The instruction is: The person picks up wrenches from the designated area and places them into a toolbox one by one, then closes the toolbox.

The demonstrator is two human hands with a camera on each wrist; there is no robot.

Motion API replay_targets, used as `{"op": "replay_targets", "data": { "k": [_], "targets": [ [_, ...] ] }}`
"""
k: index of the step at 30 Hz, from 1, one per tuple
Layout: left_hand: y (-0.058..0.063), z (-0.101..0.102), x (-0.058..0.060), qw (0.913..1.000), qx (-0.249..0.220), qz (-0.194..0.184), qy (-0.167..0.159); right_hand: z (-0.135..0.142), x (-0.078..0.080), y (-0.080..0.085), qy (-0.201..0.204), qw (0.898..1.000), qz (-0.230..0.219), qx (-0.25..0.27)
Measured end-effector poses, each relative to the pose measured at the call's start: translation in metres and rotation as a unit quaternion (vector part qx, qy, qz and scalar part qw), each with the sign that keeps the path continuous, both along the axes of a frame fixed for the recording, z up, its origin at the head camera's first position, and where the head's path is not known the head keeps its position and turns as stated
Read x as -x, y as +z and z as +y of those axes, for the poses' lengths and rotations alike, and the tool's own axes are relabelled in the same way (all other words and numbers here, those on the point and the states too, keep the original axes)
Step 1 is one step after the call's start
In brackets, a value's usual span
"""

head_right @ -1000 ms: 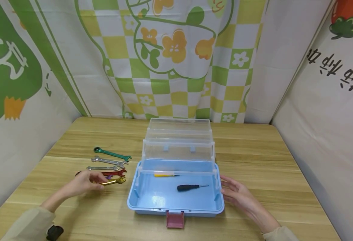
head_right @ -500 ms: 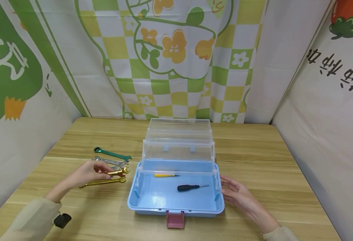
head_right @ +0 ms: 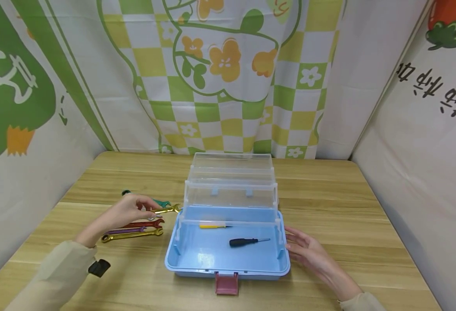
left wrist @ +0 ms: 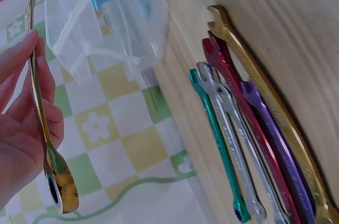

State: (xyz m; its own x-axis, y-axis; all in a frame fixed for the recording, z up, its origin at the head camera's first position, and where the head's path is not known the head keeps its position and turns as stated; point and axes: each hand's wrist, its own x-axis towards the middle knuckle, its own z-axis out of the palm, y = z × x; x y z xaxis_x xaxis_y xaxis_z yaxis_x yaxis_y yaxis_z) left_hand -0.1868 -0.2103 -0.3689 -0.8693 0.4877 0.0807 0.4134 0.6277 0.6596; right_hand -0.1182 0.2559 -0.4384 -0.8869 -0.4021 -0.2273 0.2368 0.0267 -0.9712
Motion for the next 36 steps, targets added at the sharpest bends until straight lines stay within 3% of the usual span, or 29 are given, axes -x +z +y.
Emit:
{"op": "replay_targets", "data": {
  "k": [11,16,23,36],
  "targets": [
    [0.010,0.029,0.013,0.9993,-0.003,0.008,-0.036,-0.001,0.000,0.000,-0.007,1.000,-0.008,-0.007],
    [0.015,0.045,0.020,0.9990,0.002,-0.009,-0.044,-0.002,0.000,0.000,-0.012,1.000,-0.010,-0.014],
    [0.020,0.066,0.030,0.9965,0.013,-0.012,-0.082,0.000,0.001,-0.002,-0.002,1.000,0.001,0.003],
    [0.025,0.108,0.038,0.9845,0.066,0.053,-0.154,0.000,0.001,-0.001,-0.009,1.000,-0.006,-0.003]
  ]
}}
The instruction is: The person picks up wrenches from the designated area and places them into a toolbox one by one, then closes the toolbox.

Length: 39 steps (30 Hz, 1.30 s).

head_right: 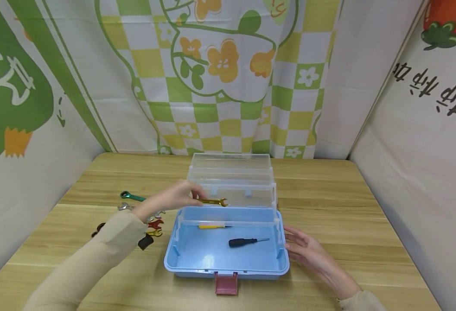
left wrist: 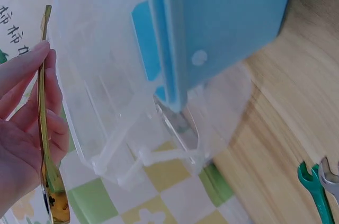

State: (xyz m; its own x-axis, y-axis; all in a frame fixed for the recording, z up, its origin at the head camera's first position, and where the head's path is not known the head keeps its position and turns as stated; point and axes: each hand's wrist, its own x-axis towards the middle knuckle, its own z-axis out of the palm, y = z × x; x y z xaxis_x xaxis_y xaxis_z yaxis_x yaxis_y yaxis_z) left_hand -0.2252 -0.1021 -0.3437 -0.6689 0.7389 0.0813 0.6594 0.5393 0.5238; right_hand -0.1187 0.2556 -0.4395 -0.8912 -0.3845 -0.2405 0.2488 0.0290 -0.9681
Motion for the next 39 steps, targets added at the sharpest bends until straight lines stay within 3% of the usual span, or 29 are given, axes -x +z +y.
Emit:
{"op": "replay_targets", "data": {
  "k": [6,15,28,39],
  "targets": [
    [-0.002,0.021,0.004,0.9993,0.025,0.019,-0.022,-0.001,0.000,0.002,-0.001,1.000,-0.008,-0.008],
    [-0.003,0.046,0.005,0.9966,0.080,0.014,-0.011,0.000,0.000,0.002,0.003,1.000,-0.005,-0.006],
    [-0.011,0.064,0.009,0.9905,0.127,0.047,-0.024,0.001,-0.001,0.003,0.006,1.000,-0.005,-0.010],
    [-0.018,0.071,0.013,0.9890,0.133,0.058,-0.028,0.001,-0.001,0.003,0.007,1.000,-0.009,-0.016]
  ]
}}
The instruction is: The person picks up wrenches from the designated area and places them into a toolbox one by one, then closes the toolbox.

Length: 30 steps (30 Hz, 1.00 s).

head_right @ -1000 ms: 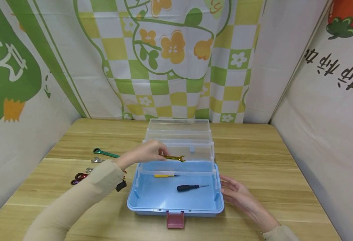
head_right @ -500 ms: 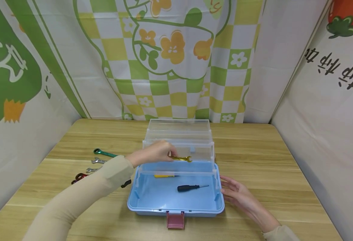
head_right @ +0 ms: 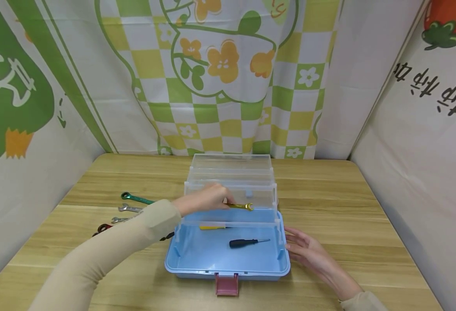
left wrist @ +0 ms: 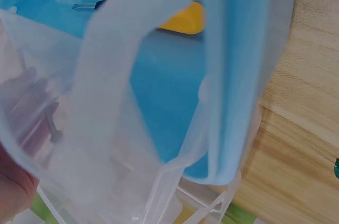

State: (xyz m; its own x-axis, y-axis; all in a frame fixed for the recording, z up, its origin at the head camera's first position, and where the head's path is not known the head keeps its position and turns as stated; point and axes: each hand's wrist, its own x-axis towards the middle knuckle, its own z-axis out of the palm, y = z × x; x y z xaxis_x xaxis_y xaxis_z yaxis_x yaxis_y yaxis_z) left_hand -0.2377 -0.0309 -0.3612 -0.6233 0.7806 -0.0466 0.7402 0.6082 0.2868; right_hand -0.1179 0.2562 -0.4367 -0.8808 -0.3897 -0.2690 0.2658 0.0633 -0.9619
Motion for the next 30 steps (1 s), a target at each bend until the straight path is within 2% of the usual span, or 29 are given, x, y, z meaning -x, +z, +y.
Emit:
{"op": "replay_targets", "data": {
  "k": [11,17,30],
  "targets": [
    [-0.0057,0.0038,-0.0011,0.9990,-0.001,0.044,0.011,0.0008,-0.0005,-0.0008,0.009,1.000,0.012,0.018],
    [-0.0105,0.0042,-0.0009,0.9984,0.000,0.052,0.022,0.0004,0.0000,-0.0009,0.006,1.000,0.011,0.012],
    [-0.0095,0.0033,-0.0027,0.9957,0.018,0.091,-0.008,0.0002,0.0002,-0.0018,0.003,1.000,0.010,0.000]
  ]
}}
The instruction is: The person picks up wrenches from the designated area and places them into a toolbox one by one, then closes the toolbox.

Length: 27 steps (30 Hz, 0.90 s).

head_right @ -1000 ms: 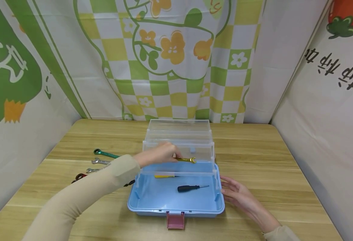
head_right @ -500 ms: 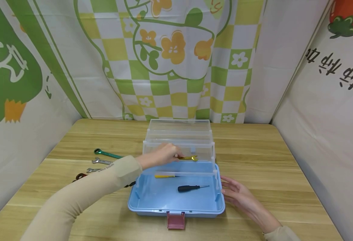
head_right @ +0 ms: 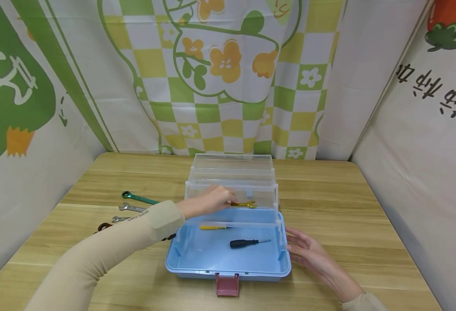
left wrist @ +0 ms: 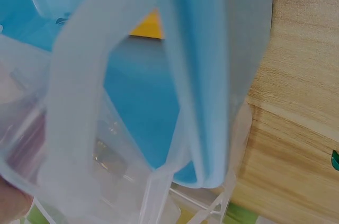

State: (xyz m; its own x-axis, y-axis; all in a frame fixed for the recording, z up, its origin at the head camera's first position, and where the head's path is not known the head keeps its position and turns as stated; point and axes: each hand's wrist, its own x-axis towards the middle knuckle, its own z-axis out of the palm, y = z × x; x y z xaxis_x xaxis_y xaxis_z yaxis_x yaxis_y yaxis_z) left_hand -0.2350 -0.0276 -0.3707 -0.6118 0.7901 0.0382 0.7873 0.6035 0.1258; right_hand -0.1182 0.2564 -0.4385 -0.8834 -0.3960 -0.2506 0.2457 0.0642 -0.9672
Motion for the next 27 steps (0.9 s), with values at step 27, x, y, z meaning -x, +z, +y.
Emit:
{"op": "replay_targets", "data": {
  "k": [27],
  "targets": [
    [0.025,-0.030,-0.023,0.9909,-0.116,-0.057,-0.039,0.000,0.000,-0.001,-0.002,1.000,-0.004,0.023]
  ]
}}
